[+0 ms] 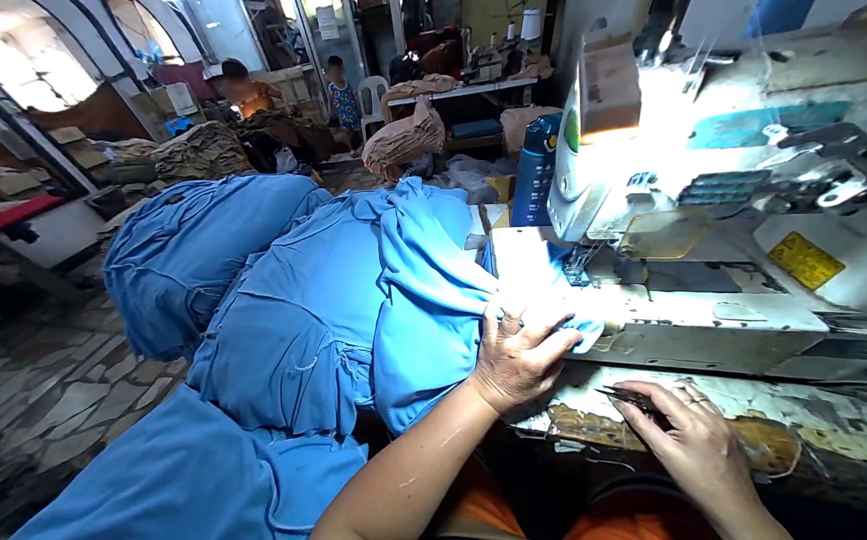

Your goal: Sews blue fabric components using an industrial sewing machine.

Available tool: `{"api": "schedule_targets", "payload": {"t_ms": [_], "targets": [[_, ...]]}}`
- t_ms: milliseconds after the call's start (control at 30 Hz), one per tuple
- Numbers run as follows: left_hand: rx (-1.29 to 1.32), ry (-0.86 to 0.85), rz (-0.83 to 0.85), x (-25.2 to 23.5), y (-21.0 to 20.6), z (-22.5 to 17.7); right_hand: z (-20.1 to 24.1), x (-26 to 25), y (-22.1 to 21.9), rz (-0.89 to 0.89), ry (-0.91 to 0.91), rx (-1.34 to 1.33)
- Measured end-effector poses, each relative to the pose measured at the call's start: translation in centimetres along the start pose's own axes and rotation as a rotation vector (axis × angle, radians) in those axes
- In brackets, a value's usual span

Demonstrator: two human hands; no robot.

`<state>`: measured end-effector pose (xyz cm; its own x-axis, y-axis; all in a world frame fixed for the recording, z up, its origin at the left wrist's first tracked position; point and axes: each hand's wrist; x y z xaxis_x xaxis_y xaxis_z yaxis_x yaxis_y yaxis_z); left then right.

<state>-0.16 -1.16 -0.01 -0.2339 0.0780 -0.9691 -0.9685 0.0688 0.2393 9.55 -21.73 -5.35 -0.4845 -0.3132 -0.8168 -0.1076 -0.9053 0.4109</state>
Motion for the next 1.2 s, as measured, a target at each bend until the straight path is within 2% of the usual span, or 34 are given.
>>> {"api": "schedule_targets", "payload": {"t_ms": [1200], "targets": [[0.001,-0.001,0.007,-0.02,0.09,-0.03,-0.29,0.28,-0.29,-0.033,0.026,0.020]]}}
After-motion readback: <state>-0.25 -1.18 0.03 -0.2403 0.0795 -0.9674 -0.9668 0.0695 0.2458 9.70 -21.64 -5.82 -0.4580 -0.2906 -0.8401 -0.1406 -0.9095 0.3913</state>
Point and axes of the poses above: each hand's wrist, its own x-axis away from the middle knuckle, its own y-axis out of the back of the hand, z = x × y, and after that the axes turned 13 degrees about -z, right-handed
